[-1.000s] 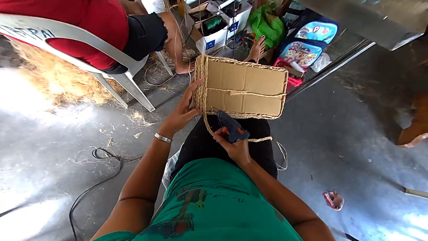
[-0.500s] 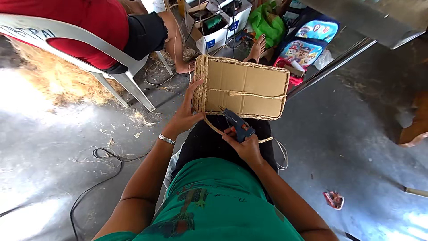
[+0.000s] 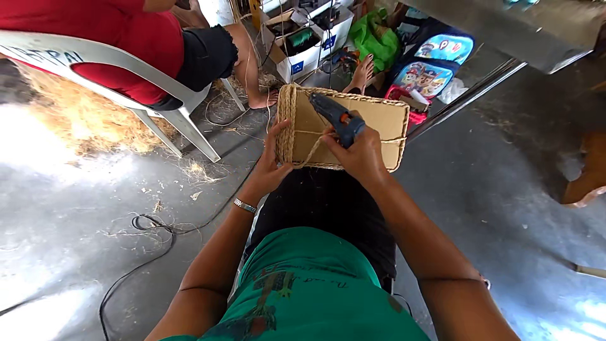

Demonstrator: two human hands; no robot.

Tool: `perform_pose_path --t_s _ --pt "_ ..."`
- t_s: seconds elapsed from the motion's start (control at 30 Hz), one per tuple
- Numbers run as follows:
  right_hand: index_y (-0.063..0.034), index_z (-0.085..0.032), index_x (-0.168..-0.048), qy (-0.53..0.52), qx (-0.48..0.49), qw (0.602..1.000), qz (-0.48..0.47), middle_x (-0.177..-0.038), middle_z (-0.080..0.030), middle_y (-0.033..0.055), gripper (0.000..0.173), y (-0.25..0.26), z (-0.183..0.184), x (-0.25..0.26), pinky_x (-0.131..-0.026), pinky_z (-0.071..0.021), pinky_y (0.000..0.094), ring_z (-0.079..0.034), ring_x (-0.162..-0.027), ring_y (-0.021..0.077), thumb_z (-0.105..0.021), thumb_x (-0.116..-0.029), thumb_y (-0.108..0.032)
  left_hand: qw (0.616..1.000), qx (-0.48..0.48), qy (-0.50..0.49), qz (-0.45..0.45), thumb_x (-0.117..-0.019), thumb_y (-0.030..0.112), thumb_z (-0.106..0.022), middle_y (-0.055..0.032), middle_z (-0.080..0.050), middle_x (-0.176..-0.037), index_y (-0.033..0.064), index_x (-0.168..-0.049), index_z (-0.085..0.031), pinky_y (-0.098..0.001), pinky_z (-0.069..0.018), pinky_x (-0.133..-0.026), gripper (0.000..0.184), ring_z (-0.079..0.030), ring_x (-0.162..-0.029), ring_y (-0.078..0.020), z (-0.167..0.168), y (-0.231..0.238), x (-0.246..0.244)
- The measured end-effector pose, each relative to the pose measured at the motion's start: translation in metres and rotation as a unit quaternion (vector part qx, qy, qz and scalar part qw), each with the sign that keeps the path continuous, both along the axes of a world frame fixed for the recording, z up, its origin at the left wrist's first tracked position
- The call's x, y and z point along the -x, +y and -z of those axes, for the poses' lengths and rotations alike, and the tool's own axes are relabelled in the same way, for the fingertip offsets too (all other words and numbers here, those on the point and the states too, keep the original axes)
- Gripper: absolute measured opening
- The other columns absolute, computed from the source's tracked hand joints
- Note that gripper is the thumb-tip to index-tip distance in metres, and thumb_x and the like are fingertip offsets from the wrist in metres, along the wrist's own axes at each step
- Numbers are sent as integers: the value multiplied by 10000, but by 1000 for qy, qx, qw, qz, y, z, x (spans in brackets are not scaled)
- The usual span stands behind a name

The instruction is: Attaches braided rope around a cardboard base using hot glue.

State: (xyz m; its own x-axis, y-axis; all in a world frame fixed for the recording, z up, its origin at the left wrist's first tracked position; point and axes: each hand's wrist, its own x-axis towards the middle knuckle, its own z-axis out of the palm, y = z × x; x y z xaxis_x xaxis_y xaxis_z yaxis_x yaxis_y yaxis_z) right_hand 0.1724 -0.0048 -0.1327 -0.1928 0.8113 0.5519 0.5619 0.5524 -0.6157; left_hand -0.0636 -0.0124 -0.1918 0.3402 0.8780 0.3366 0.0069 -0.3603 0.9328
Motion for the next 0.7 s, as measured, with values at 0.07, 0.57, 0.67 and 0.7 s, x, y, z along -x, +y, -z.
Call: perform_pose_path --t_s 0.07,0.57,0.67,0.7 --pt "30 -629 -1181 -2 -2 1000 -11 -1008 -743 111 319 12 -2 7 -802 -611 310 -727 -890 151 -730 -944 -156 1000 -14 8 -9 -917 240 -682 -72 -151 -1704 140 -1623 -227 -415 -418 -1167 846 -301 -1519 -217 2 1 -2" --pt "-22 -679 -1108 67 81 994 -30 -1026 -743 63 270 30 4 10 -815 -590 299 -703 -890 92 -765 -907 -181 998 -17 -36 -46 -950 79 -606 -142 -232 -1645 83 -1363 -492 -410 -514 -1065 428 -361 -1478 -264 17 0 -4" --pt "-27 -678 -1101 74 98 992 -40 -1015 -746 57 296 27 2 4 -808 -598 316 -706 -868 100 -800 -883 -186 997 -25 -32 -62 -957 116 -627 -154 -245 -1640 75 -1364 -490 -413 -514 -1069 431 -364 -1479 -273 19 0 -5" --pt "-26 -680 -1096 76 97 992 -40 -1005 -745 58 299 27 2 3 -805 -601 313 -707 -862 100 -806 -879 -189 997 -29 -29 -64 -958 124 -630 -157 -244 -1640 77 -1359 -494 -421 -518 -1066 426 -359 -1482 -280 21 1 -5"
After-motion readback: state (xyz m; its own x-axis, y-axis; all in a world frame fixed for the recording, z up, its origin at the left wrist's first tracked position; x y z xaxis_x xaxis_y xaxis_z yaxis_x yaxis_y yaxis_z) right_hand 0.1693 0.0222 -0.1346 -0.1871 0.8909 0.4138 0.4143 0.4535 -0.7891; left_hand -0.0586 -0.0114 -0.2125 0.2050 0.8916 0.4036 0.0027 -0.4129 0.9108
